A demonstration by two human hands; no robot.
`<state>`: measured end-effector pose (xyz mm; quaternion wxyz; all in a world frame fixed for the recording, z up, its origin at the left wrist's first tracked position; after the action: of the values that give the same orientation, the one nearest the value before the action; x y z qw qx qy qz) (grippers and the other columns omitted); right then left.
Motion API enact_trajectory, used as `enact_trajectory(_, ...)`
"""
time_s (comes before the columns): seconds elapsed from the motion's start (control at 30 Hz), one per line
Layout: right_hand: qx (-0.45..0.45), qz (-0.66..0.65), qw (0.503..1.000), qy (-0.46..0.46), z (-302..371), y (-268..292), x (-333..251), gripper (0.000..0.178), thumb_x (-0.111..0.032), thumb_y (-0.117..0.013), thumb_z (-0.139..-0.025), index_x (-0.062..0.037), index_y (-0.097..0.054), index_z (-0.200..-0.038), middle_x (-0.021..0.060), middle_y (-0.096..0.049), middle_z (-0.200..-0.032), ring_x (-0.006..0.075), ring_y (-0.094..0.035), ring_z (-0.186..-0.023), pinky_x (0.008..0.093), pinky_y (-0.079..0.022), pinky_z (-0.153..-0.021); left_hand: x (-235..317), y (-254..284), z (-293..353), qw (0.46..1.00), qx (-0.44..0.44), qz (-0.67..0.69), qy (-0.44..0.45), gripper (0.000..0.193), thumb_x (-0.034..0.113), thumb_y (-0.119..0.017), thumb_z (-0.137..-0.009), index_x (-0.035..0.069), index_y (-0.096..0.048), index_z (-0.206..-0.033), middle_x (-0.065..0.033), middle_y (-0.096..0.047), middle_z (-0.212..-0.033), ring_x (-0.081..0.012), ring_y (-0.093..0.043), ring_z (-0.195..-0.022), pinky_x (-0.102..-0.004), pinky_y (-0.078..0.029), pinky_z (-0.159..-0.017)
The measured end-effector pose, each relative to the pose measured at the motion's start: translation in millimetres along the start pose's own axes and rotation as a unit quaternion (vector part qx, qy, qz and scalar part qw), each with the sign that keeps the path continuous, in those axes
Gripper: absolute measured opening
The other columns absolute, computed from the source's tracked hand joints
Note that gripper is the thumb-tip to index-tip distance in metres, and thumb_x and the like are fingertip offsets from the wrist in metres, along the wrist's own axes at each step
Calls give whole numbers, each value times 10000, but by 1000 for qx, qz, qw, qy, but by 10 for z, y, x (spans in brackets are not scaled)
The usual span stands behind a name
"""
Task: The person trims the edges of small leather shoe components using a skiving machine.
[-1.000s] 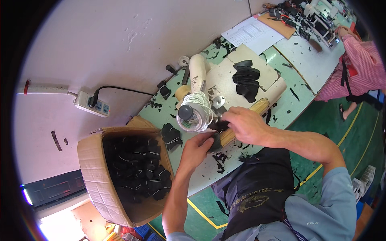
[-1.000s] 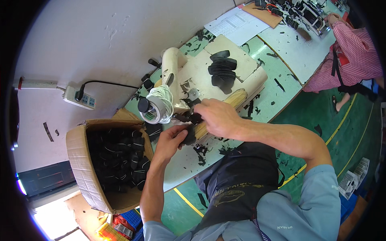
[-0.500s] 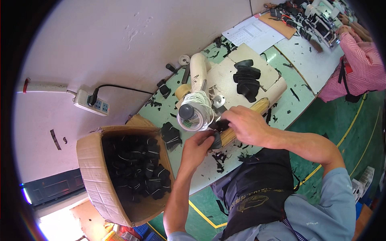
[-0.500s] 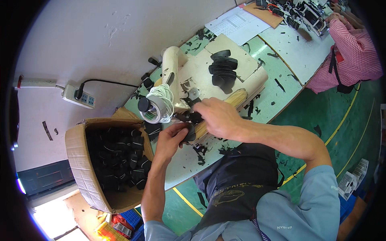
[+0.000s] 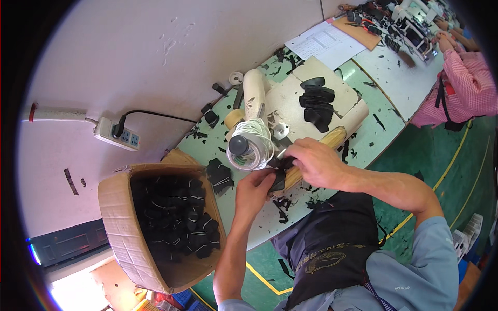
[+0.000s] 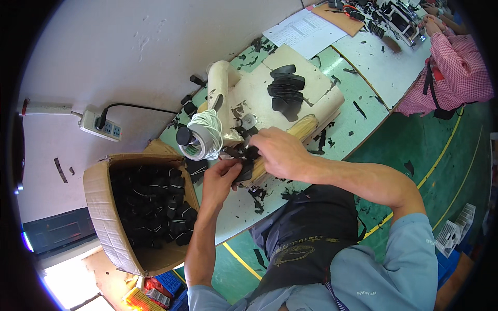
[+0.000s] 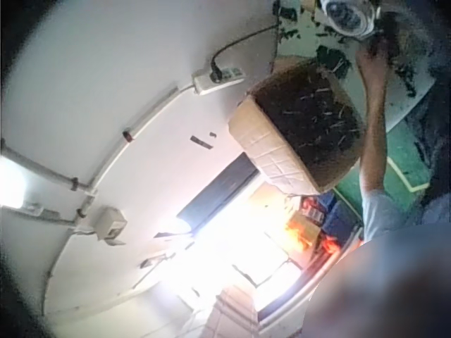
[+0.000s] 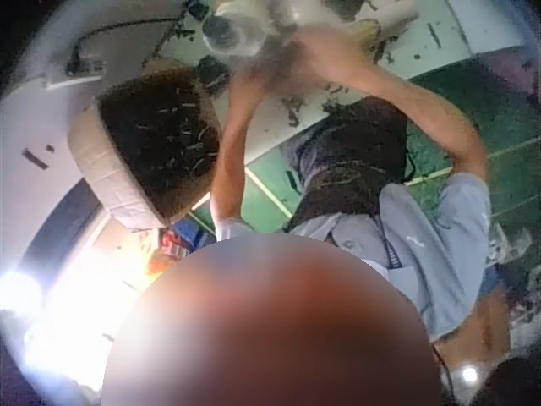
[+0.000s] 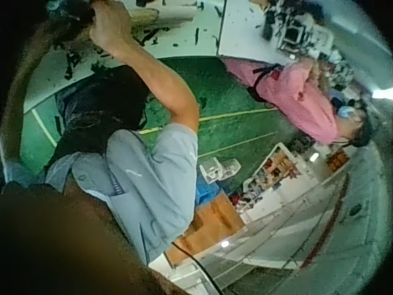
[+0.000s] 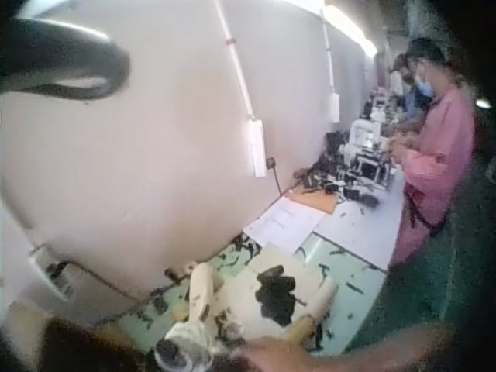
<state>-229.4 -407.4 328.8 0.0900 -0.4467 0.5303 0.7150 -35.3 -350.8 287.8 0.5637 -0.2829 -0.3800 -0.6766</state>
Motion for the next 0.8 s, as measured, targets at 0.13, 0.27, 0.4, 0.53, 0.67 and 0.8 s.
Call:
enact_trajectory(0.13,16,-58,998,-9,93,136,125,253,-29,-631,-835,-14,-654,-1086,168,-633,-976,359,-596,-1017,450,-473,-862,-18,97,84,999,32,28,-18,283,164,-712,-892,-22,-705,-1105,-101,-744,-866,-84,-582,-574,-246,-455,-490)
enact_trajectory(0.27,-41,-91,995,-13,62,58,120,307,13,-665,-813,-28,-642,-1116,147,-631,-1014,352,-596,-1010,431,-480,-859,3,36,-6,998,62,-30,11,288,171,-711,-895,-28,-702,-1103,-101,-746,-871,-90,-603,-571,-255,-458,-464)
enact_trajectory(0.4,-7,-30,999,30,-28,-14,-63,309,19,-644,-826,-27,-643,-1131,154,-631,-1015,348,-600,-1032,434,-483,-884,73,-52,-27,996,60,-71,0,313,158,-709,-896,-42,-681,-1135,-115,-746,-885,-102,-645,-617,-258,-490,-488)
enact_trajectory(0.53,9,-22,1000,-4,59,76,-32,237,2,-626,-834,-16,-648,-1069,162,-637,-992,372,-597,-1011,479,-477,-851,80,-41,80,993,24,100,-63,338,138,-713,-892,-52,-661,-1166,-130,-745,-901,-109,-651,-619,-259,-517,-521)
enact_trajectory(0.67,-5,-73,996,-42,111,106,76,187,-6,-629,-826,-30,-665,-1008,160,-642,-957,383,-589,-1007,488,-471,-842,38,35,104,998,58,17,-32,284,84,-696,-890,-51,-656,-1137,-133,-737,-920,-121,-670,-686,-252,-525,-526)
enact_trajectory(0.8,-50,-51,997,4,72,24,71,179,2,-635,-817,-27,-669,-991,164,-640,-966,381,-578,-1037,468,-461,-879,95,3,58,994,108,-32,-8,244,70,-702,-883,-40,-662,-1096,-124,-731,-891,-120,-662,-665,-248,-504,-475)
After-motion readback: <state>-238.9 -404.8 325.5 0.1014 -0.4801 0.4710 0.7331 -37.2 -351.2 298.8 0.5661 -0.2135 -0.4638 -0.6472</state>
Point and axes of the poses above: each hand's wrist, its own z-axis away from the middle knuckle, its own y-axis out of the back of the hand, x = y × z, the point moved 5 cm from there along -z, towards the middle knuckle
